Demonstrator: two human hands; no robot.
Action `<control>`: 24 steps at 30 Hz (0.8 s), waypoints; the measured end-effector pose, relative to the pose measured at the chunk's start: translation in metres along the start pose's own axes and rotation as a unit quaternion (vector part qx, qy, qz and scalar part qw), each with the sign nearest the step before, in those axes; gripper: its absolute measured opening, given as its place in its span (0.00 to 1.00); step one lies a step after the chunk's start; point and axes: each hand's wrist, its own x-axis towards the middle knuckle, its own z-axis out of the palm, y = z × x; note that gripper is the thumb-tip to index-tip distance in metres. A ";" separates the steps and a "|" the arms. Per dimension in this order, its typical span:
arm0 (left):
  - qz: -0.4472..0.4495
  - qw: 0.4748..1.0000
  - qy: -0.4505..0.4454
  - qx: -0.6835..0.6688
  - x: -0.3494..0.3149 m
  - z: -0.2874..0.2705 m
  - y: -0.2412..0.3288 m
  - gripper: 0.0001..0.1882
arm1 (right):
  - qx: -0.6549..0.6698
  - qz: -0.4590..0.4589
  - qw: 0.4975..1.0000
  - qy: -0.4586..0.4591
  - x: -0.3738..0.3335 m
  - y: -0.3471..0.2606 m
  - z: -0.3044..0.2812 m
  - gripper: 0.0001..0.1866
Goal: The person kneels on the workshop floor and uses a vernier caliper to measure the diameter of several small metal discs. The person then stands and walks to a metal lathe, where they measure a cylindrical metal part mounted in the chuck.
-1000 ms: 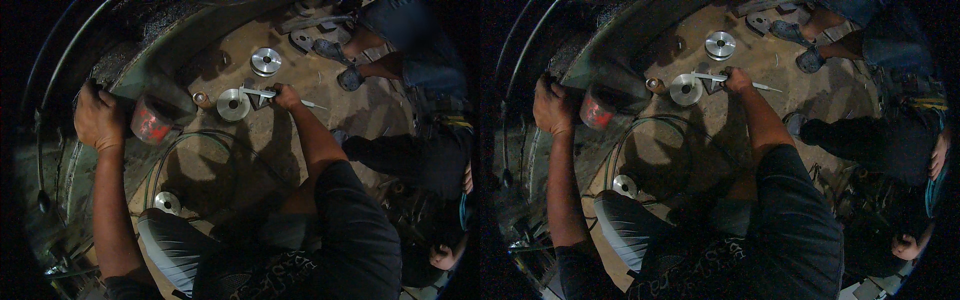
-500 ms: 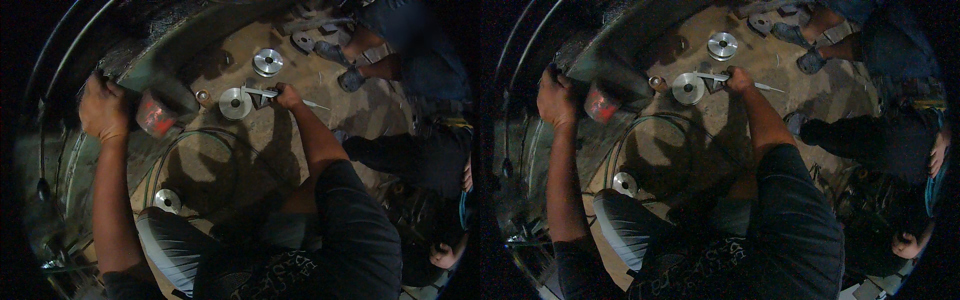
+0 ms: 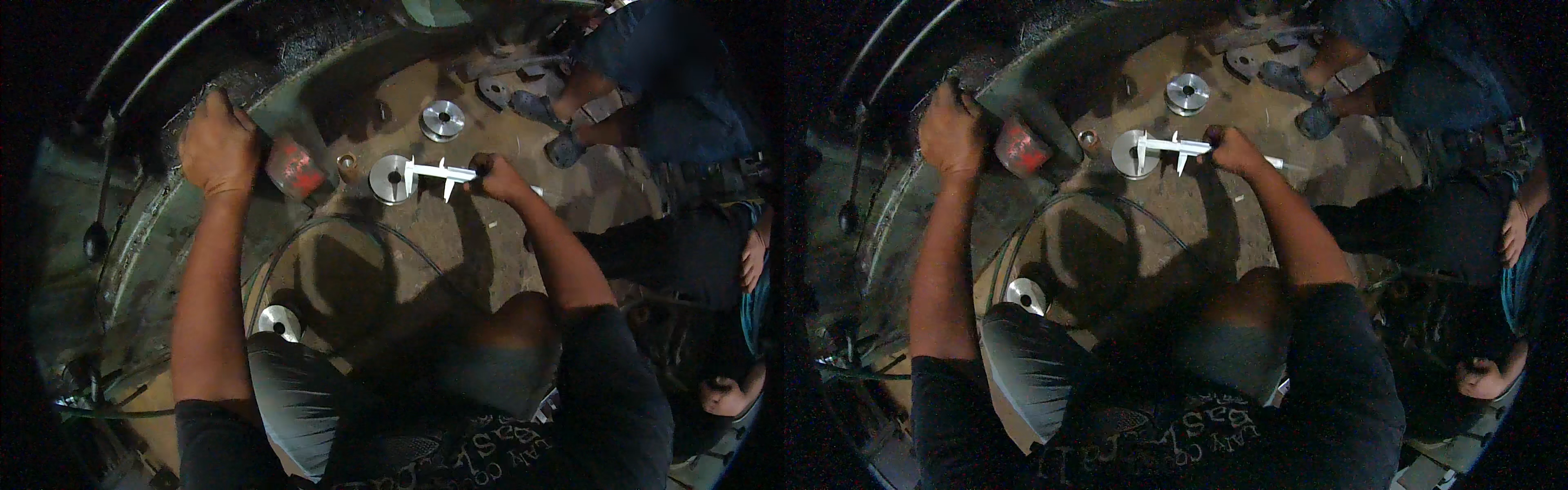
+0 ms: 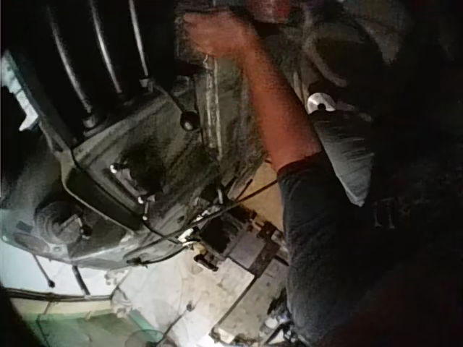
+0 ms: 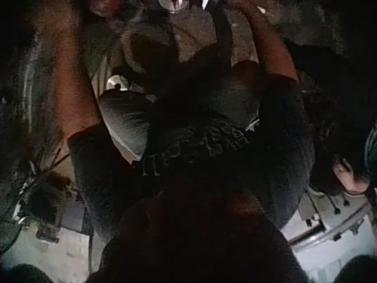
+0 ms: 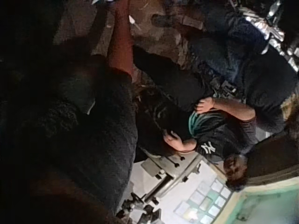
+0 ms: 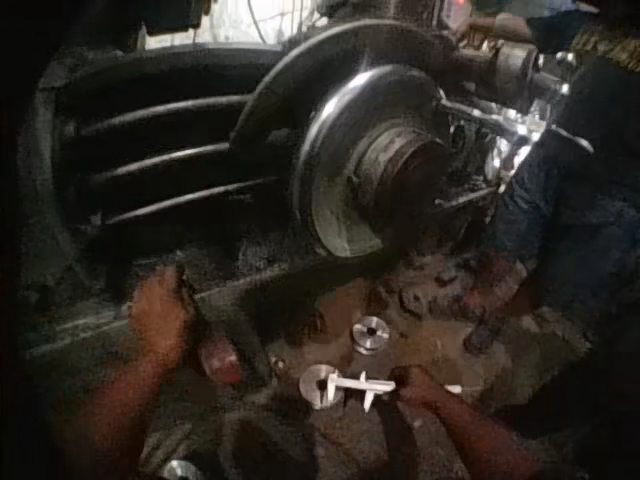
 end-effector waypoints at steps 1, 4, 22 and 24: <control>0.006 1.000 0.009 -0.005 -0.003 -0.002 0.000 0.16 | 0.027 0.000 1.000 0.008 -0.010 -0.004 0.001 0.16; 0.015 0.998 0.041 -0.036 -0.008 -0.007 0.001 0.17 | 0.072 -0.020 0.997 0.019 -0.027 -0.018 0.008 0.16; 0.084 0.984 -0.152 -0.034 0.014 -0.029 0.006 0.28 | 0.024 -0.071 0.989 -0.127 -0.146 -0.206 -0.092 0.21; 0.101 0.982 -0.162 -0.010 0.016 -0.040 0.004 0.30 | -0.034 -0.081 0.992 -0.089 -0.171 -0.243 -0.103 0.21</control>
